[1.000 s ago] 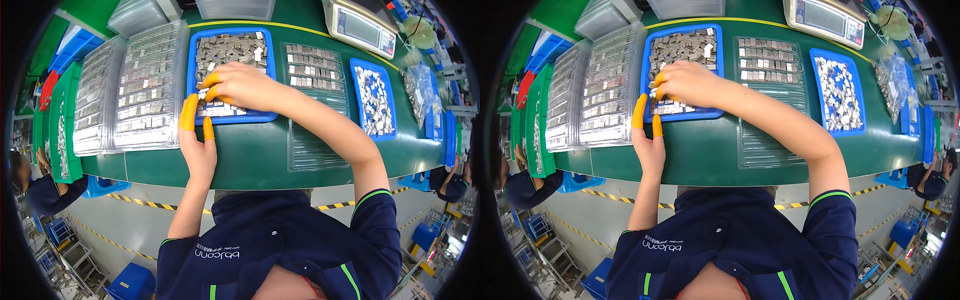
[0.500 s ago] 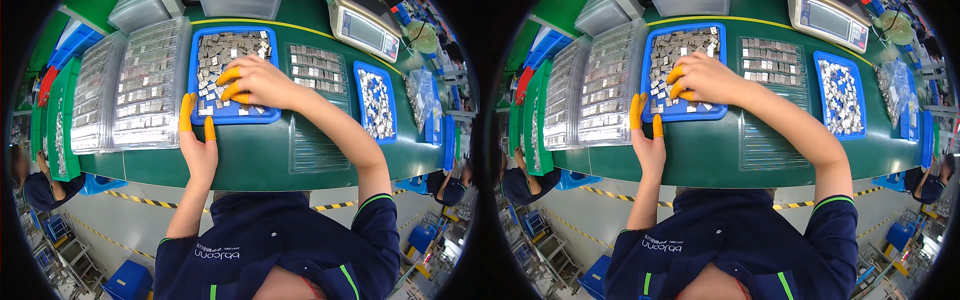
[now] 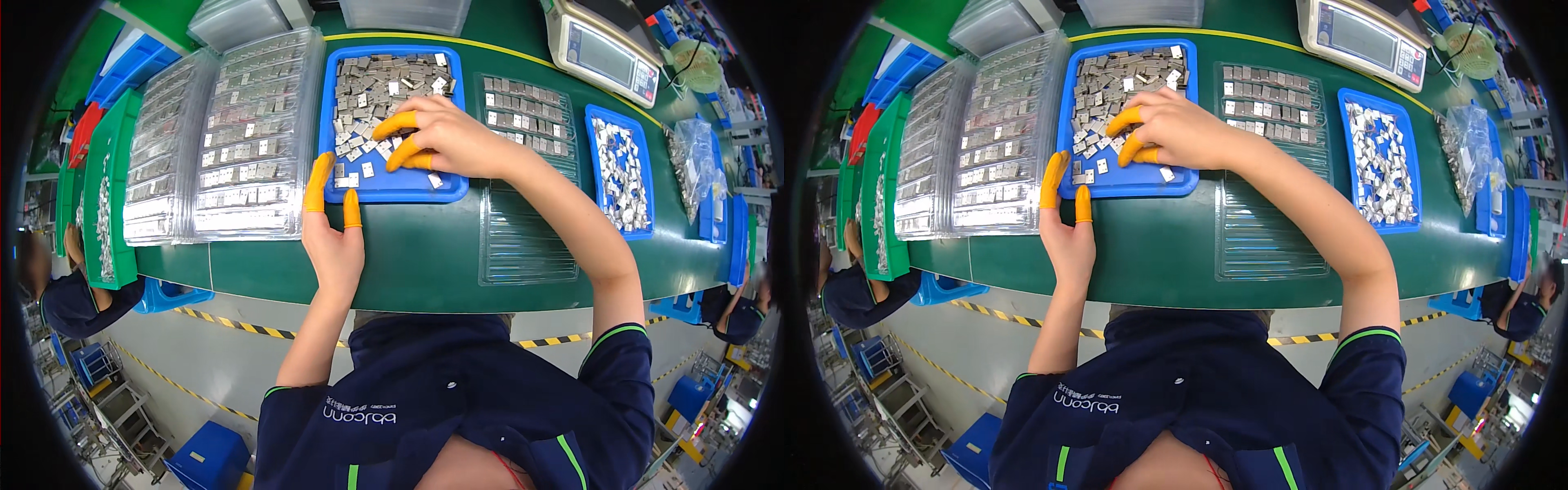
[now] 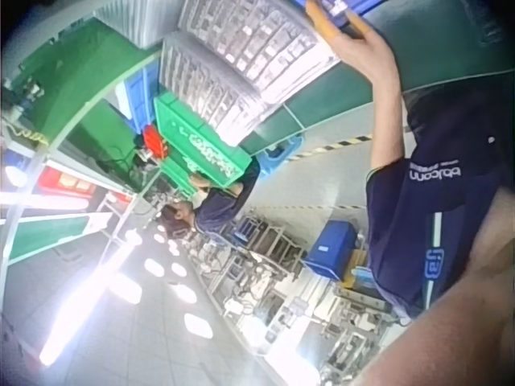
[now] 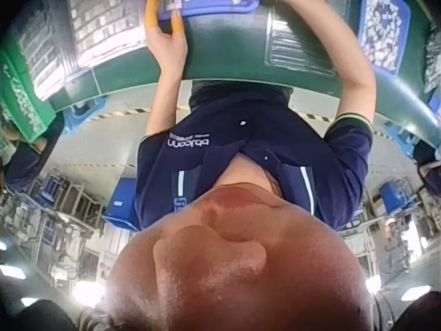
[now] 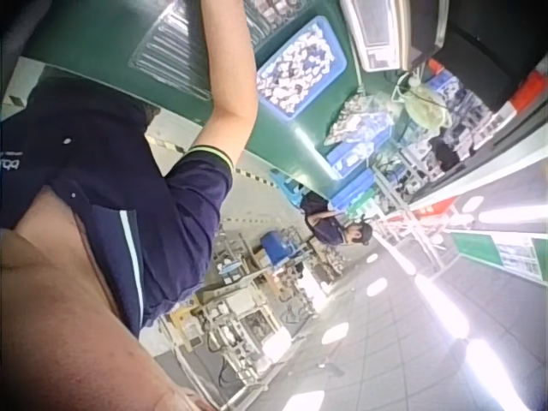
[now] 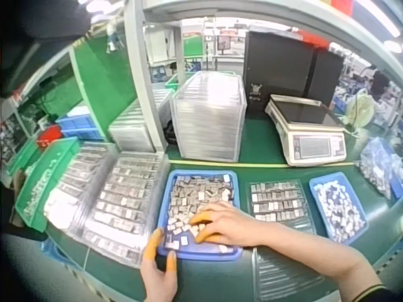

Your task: The person picks small rectangular electronic components from a blue tray and places them into a clear plastic tray with multiple compartments. They handle the components one at a time, using yellow finger cots, and arrange them in rows within the clear tray.

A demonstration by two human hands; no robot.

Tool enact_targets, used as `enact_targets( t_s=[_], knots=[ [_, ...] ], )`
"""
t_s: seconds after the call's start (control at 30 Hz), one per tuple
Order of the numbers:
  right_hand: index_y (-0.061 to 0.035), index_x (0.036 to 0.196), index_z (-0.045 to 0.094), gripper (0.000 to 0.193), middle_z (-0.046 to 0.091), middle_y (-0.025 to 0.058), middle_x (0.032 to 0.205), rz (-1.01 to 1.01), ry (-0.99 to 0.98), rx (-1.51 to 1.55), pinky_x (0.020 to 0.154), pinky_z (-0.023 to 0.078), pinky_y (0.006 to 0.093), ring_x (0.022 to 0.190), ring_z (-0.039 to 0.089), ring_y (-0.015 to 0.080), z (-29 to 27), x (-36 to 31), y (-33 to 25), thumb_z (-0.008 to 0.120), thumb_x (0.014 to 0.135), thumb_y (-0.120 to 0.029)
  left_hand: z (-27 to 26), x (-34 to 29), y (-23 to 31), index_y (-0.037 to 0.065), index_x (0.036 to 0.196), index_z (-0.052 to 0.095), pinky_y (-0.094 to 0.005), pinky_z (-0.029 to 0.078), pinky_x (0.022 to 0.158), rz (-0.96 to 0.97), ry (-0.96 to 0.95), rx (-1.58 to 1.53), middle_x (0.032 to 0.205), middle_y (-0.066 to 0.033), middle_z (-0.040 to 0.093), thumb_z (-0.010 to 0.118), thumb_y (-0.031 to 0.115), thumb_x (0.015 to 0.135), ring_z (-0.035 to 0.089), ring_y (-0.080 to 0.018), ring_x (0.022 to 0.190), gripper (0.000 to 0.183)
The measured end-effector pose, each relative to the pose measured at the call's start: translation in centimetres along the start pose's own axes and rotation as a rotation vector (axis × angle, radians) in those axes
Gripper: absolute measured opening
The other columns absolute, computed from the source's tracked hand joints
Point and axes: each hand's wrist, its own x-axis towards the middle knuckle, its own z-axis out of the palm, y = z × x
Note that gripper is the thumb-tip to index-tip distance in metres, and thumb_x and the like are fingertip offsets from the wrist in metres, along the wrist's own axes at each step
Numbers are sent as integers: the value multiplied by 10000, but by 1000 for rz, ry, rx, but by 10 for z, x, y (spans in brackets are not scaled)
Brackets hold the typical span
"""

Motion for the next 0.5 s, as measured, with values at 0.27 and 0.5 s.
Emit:
enact_targets(
  t_s=[0.27,0.5],
  knots=[
    [-145,916,714,260,587,15,1160,93,45,-39,1008,288,400,1140,448,238,-9,-8,-3,740,659,-172,1,3,3,1,1189,530,-362,342,1010,83,-7,82,1280,-162,499,575,-58,799,443,-310,1224,398],
    [-103,954,683,234,618,34,1110,196,289,-113,950,381,355,1077,510,244,-55,-56,-12,711,724,-133,-2,11,35,17,1144,557,-402,348,1002,289,-95,431,1266,-194,490,612,18,798,459,-336,1184,351]
  ],
)
